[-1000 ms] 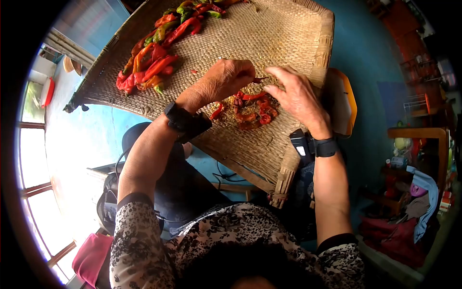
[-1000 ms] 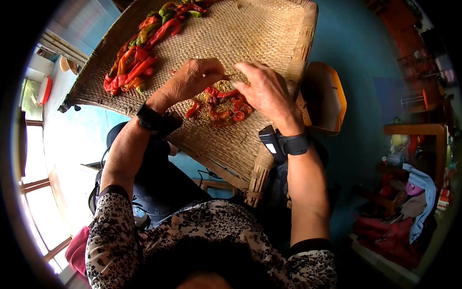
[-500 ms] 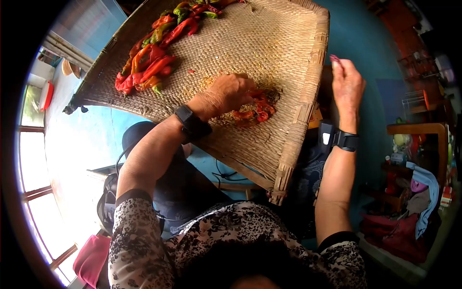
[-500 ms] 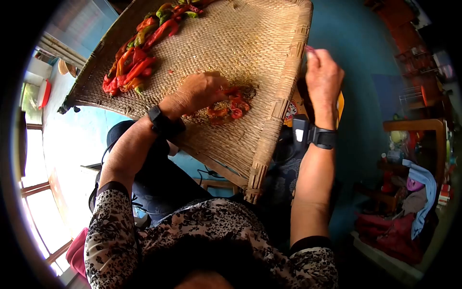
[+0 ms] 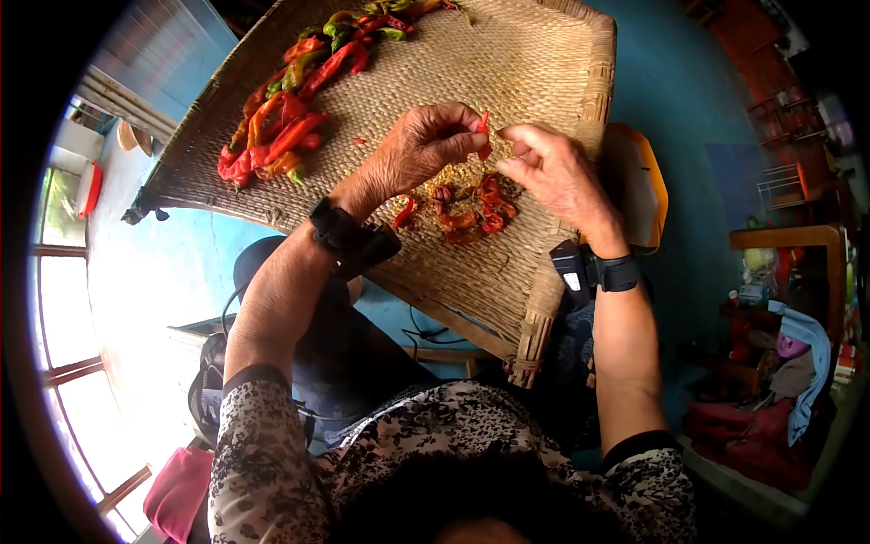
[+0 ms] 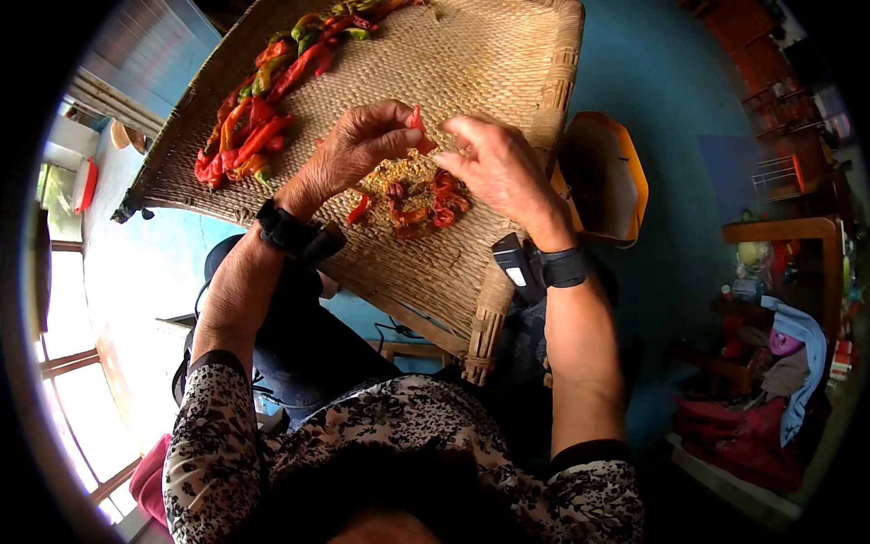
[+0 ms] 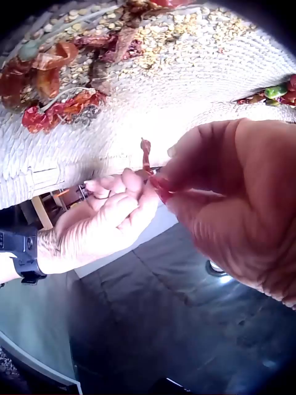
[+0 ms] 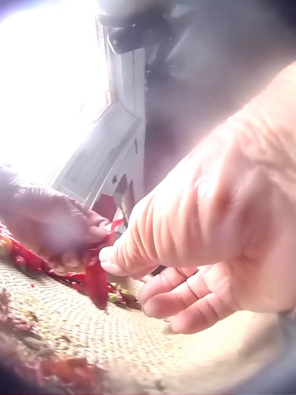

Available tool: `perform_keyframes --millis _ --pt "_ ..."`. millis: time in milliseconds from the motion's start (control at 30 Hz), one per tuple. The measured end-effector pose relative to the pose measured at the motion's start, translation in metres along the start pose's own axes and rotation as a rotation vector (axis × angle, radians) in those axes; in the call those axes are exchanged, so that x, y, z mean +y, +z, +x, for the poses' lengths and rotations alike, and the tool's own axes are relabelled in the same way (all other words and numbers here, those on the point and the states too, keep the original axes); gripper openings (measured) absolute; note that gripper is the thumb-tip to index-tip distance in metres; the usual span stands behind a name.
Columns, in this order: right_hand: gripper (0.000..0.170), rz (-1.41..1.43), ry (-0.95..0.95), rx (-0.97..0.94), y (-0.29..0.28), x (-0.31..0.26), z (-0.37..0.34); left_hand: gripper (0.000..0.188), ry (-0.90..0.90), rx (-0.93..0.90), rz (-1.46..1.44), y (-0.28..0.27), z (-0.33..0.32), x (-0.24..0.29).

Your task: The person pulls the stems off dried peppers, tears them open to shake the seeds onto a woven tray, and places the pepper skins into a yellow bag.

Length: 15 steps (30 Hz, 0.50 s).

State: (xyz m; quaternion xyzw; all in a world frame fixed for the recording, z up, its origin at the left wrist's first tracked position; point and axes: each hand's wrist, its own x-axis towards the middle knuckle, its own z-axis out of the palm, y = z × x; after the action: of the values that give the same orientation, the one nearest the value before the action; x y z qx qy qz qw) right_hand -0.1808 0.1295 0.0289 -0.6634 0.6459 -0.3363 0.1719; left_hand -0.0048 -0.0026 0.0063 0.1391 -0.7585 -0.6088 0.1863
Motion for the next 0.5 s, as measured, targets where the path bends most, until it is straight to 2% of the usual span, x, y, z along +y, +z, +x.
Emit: perform_keyframes --millis 33,133,233,300,333,367,433,500 --pt "0.023 0.052 -0.005 -0.026 0.006 0.0 0.004 0.021 -0.011 0.004 -0.061 0.001 -0.001 0.0" --pt "0.02 -0.087 0.063 -0.103 0.009 -0.009 0.009 0.021 0.008 0.009 -0.131 0.005 -0.002 -0.004" --pt "0.018 -0.107 -0.036 0.007 0.012 -0.003 0.008 0.022 0.018 0.029 -0.132 0.011 -0.003 0.0" --pt "0.017 -0.119 0.091 0.171 -0.002 0.007 0.005 0.025 -0.077 0.045 0.0 0.017 -0.004 0.002" --pt "0.016 -0.154 0.086 0.258 -0.014 0.016 0.003 0.023 -0.046 -0.022 0.251 0.018 -0.005 0.002" --pt "0.015 -0.19 0.083 0.346 -0.028 0.026 0.0 0.023 -0.045 -0.021 0.249 0.023 -0.004 -0.004" --pt "0.016 -0.388 0.221 0.489 -0.054 0.039 -0.011 0.021 0.133 -0.184 0.737 0.035 -0.003 -0.018" --pt "0.017 -0.45 0.376 0.537 -0.074 0.049 -0.02 0.018 0.172 -0.169 0.758 0.044 -0.007 -0.027"
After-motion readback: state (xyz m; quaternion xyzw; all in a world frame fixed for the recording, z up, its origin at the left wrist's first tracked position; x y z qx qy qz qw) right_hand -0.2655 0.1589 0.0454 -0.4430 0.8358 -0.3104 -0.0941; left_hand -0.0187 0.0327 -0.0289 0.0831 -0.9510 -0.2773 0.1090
